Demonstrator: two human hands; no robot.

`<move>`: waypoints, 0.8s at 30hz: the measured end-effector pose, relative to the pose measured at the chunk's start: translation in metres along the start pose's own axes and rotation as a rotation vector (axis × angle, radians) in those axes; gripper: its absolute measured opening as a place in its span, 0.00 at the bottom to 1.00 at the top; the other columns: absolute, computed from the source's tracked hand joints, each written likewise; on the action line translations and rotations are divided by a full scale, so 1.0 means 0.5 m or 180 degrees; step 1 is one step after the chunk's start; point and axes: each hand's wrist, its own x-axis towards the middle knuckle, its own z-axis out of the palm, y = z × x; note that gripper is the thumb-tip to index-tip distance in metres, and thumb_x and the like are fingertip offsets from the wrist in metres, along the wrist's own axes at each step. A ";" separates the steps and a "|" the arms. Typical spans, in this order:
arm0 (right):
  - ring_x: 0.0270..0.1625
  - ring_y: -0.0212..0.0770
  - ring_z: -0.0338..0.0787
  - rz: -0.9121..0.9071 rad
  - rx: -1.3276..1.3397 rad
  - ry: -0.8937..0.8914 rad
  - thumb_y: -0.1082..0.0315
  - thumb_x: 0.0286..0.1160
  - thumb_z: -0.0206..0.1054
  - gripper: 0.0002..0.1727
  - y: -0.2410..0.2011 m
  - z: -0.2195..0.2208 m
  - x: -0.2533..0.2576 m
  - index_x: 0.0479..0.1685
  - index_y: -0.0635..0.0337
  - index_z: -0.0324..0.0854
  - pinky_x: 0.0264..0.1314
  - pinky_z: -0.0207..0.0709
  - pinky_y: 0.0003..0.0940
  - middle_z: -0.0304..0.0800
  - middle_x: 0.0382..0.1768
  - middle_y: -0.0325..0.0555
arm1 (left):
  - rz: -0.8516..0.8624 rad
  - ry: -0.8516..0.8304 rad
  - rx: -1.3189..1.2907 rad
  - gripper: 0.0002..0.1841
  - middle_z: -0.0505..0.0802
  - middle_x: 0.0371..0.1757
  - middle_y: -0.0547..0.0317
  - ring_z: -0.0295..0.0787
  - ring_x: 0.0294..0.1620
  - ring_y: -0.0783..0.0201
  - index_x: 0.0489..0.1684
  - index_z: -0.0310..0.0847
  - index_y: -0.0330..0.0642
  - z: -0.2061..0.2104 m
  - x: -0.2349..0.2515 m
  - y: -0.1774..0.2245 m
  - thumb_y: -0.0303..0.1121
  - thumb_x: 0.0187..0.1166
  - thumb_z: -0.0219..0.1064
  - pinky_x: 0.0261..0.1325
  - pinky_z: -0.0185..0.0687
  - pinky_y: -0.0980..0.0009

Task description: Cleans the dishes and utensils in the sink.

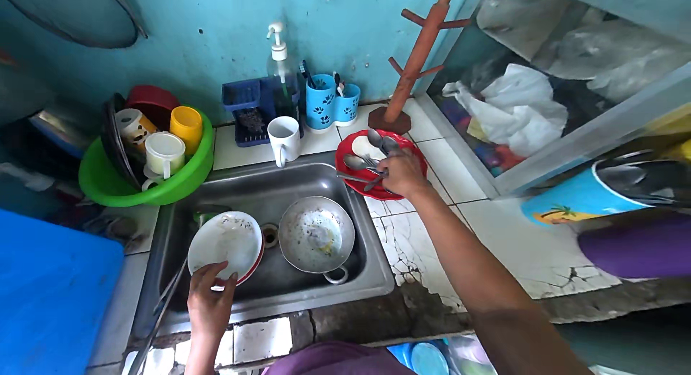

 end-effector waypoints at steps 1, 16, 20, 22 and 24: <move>0.71 0.73 0.77 -0.0220 0.0041 0.0004 0.77 0.59 0.77 0.13 -0.005 0.011 -0.002 0.45 0.64 0.94 0.73 0.68 0.71 0.86 0.56 0.70 | 0.0015 0.0002 -0.0033 0.17 0.85 0.62 0.31 0.89 0.41 0.58 0.57 0.88 0.28 0.004 0.000 0.002 0.29 0.74 0.72 0.42 0.86 0.68; 0.40 0.58 0.90 -0.1097 0.0706 0.0077 0.80 0.84 0.58 0.09 -0.107 -0.053 -0.092 0.41 0.76 0.84 0.51 0.82 0.54 0.87 0.37 0.64 | 0.0027 -0.0019 -0.0119 0.17 0.84 0.61 0.33 0.87 0.39 0.63 0.56 0.88 0.28 0.002 -0.009 -0.013 0.29 0.73 0.73 0.39 0.84 0.73; 0.45 0.41 0.93 -0.1676 0.1535 0.0232 0.81 0.78 0.59 0.11 -0.058 -0.073 -0.079 0.42 0.72 0.90 0.55 0.87 0.38 0.93 0.46 0.56 | -0.0007 0.0013 -0.0151 0.17 0.84 0.61 0.35 0.87 0.39 0.65 0.56 0.88 0.29 0.002 -0.010 -0.011 0.29 0.74 0.72 0.39 0.84 0.75; 0.54 0.42 0.93 -0.1745 0.1829 -0.0080 0.85 0.76 0.56 0.14 -0.017 -0.051 -0.061 0.41 0.73 0.91 0.65 0.86 0.39 0.93 0.52 0.57 | 0.0001 -0.0037 -0.0186 0.17 0.85 0.63 0.34 0.89 0.41 0.61 0.58 0.87 0.29 0.003 -0.011 -0.016 0.30 0.74 0.72 0.41 0.86 0.70; 0.57 0.46 0.93 -0.1604 0.1924 -0.0387 0.89 0.76 0.51 0.18 0.021 -0.023 -0.048 0.42 0.76 0.90 0.70 0.83 0.42 0.93 0.54 0.60 | -0.0002 -0.0059 -0.0205 0.17 0.85 0.63 0.34 0.88 0.41 0.62 0.58 0.87 0.29 0.004 -0.013 -0.020 0.31 0.75 0.71 0.41 0.86 0.70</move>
